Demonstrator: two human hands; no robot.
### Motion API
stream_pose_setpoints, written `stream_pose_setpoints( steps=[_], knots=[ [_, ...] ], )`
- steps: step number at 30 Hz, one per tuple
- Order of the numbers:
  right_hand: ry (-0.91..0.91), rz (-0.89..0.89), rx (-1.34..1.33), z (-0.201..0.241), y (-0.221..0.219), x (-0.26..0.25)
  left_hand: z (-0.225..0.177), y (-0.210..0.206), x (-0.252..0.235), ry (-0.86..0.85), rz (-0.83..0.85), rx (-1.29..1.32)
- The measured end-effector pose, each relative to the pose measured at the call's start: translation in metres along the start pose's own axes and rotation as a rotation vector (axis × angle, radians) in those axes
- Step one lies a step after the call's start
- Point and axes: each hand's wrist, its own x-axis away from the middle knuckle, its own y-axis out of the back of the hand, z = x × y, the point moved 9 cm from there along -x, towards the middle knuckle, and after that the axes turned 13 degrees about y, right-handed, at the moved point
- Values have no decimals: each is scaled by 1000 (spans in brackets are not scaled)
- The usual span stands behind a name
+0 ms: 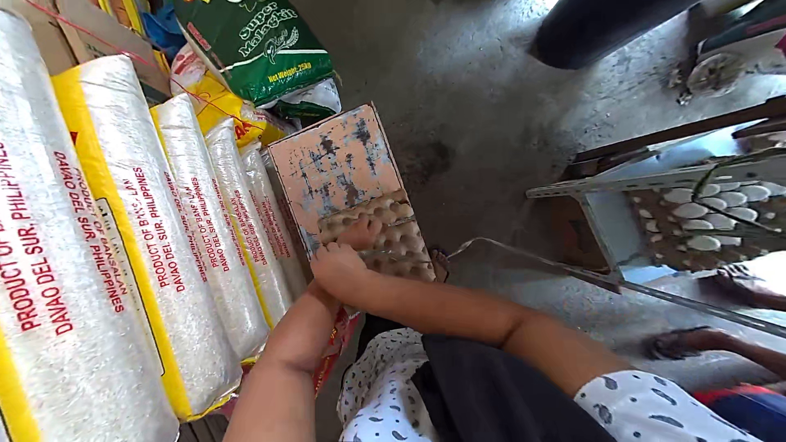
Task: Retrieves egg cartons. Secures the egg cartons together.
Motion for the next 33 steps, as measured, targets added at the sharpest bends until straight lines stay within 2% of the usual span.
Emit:
stream_pose_setpoints(
  steps=[1,2,3,4,5,6,7,8,9,11,13,15,18,22,25,28,31,33],
  knots=[
    [123,-255,113,-1,-2,12,13,-2,-7,127,81,38],
    [282,-547,236,-2,-8,32,24,-1,-13,217,71,111],
    [450,-725,284,-5,-23,53,34,-1,-16,267,-13,208],
    [594,-786,280,-12,-44,70,45,-2,-21,296,-96,337],
    [679,-740,182,-22,-63,80,57,-5,-26,324,-127,473],
    [641,-598,-11,-40,-83,80,69,-12,-31,385,-105,575],
    [451,-397,-269,-67,-106,73,79,-19,-36,446,-45,658],
    [163,-252,-542,-100,-125,66,86,-26,-39,503,25,707],
    [-112,-222,-763,-132,-136,62,90,-32,-42,551,96,716],
    [-442,-380,-1013,-175,-134,53,89,-43,-50,550,216,669],
    [-555,-564,-1145,-192,-125,42,84,-49,-57,461,271,626],
    [-526,-732,-1207,-200,-119,33,84,-51,-65,408,275,640],
    [-489,-833,-1182,-211,-112,35,76,-40,-71,377,279,599],
    [-557,-631,-979,-219,-100,48,65,-34,-75,266,271,522],
    [-585,-488,-822,-236,-104,54,63,-32,-75,196,278,642],
    [-506,-268,-636,-247,-107,54,73,-32,-71,136,247,692],
    [-493,-9,-465,-251,-100,60,91,-39,-63,126,155,529],
    [-539,96,-389,-253,-99,66,96,-48,-57,198,117,344]
  ],
)
